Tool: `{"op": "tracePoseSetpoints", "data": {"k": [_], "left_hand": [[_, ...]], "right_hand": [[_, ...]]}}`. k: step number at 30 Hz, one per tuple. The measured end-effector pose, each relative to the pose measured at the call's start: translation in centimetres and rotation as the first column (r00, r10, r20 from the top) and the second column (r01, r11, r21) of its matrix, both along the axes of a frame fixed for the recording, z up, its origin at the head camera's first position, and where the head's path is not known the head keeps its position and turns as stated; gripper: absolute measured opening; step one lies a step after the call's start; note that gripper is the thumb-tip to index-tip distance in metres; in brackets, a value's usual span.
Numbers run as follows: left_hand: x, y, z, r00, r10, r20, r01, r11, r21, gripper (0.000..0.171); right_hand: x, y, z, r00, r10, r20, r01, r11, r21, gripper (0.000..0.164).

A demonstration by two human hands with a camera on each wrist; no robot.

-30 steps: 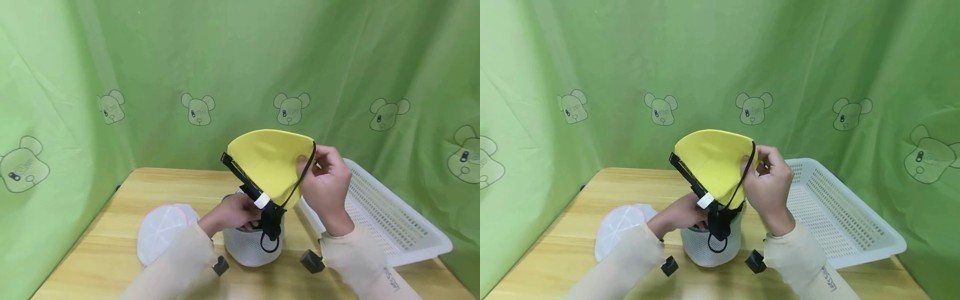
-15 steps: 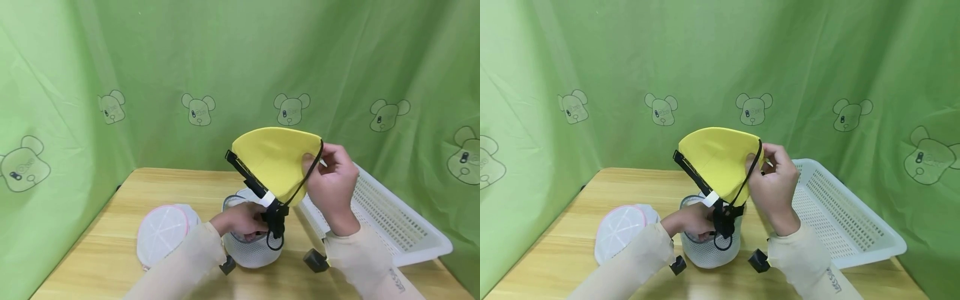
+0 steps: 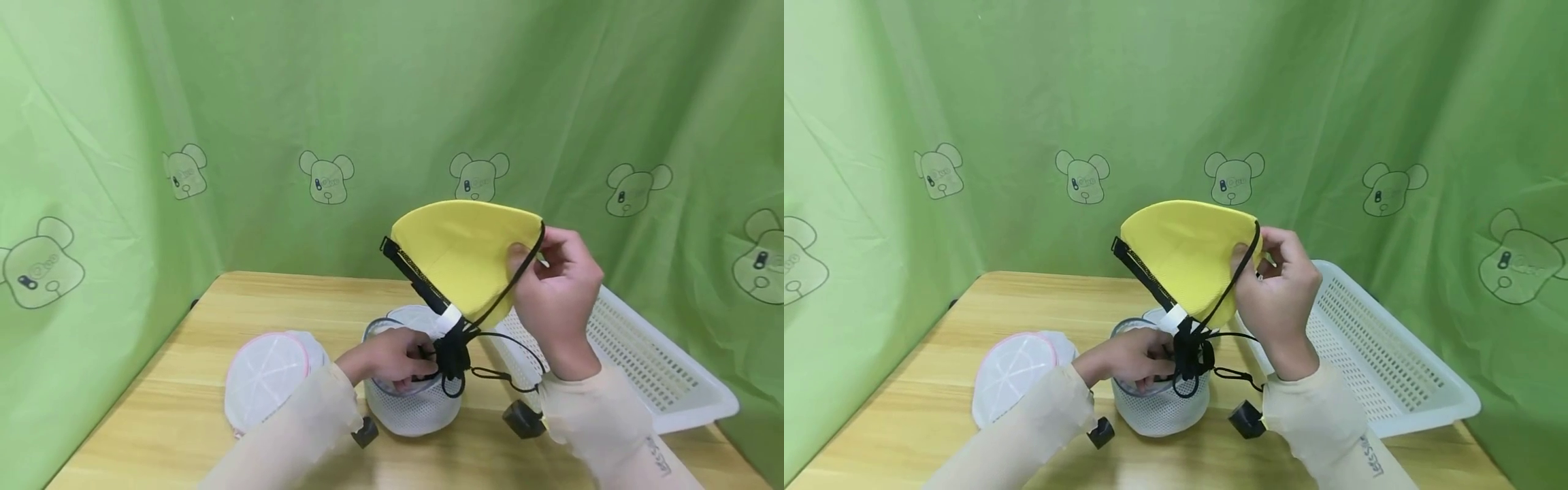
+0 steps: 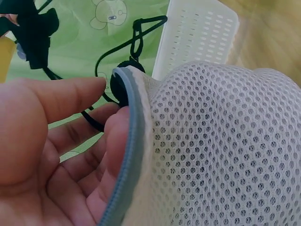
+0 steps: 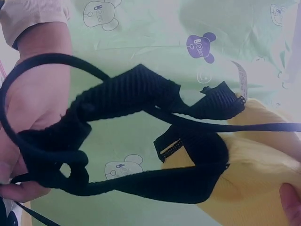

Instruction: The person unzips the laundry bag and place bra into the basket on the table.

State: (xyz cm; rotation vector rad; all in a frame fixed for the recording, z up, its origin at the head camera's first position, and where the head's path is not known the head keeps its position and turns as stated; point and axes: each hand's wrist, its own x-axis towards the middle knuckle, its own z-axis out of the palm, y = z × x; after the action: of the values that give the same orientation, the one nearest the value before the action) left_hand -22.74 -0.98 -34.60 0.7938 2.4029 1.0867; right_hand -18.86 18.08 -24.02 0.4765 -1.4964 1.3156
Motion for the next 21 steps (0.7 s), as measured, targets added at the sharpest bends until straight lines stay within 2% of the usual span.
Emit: {"op": "tracePoseSetpoints", "data": {"k": [4,8,12,17,19,21], "left_hand": [[0.2,-0.3,-0.1,0.999,0.001,-0.04,-0.001,1.0,0.015,0.027],[0.5,-0.7,0.0,0.999,0.023,-0.034,-0.019,0.993,0.113,0.028],[0.9,-1.2,0.1,0.998,0.057,-0.014,-0.052,0.968,0.245,0.037],[1.3,-1.8,0.2,0.995,0.097,-0.004,-0.089,0.936,0.342,0.053],[1.5,-2.0,0.2,0.994,0.114,0.007,-0.108,0.926,0.363,0.051],[1.8,-2.2,0.2,0.991,0.13,0.017,-0.126,0.917,0.377,0.041]], "right_hand": [[0.0,0.4,-0.1,1.0,-0.005,0.0,0.005,1.0,-0.001,0.023],[-0.1,0.7,-0.1,1.0,-0.013,0.0,0.013,1.0,-0.017,0.02],[0.0,1.1,0.2,1.0,-0.027,-0.001,0.027,0.999,-0.036,0.015],[0.0,1.5,0.6,0.996,-0.086,-0.01,0.085,0.996,-0.022,0.013],[0.0,1.6,0.7,0.994,-0.112,-0.006,0.112,0.994,-0.013,0.014],[0.0,1.7,0.8,0.992,-0.129,0.0,0.129,0.992,-0.007,0.015]]}}
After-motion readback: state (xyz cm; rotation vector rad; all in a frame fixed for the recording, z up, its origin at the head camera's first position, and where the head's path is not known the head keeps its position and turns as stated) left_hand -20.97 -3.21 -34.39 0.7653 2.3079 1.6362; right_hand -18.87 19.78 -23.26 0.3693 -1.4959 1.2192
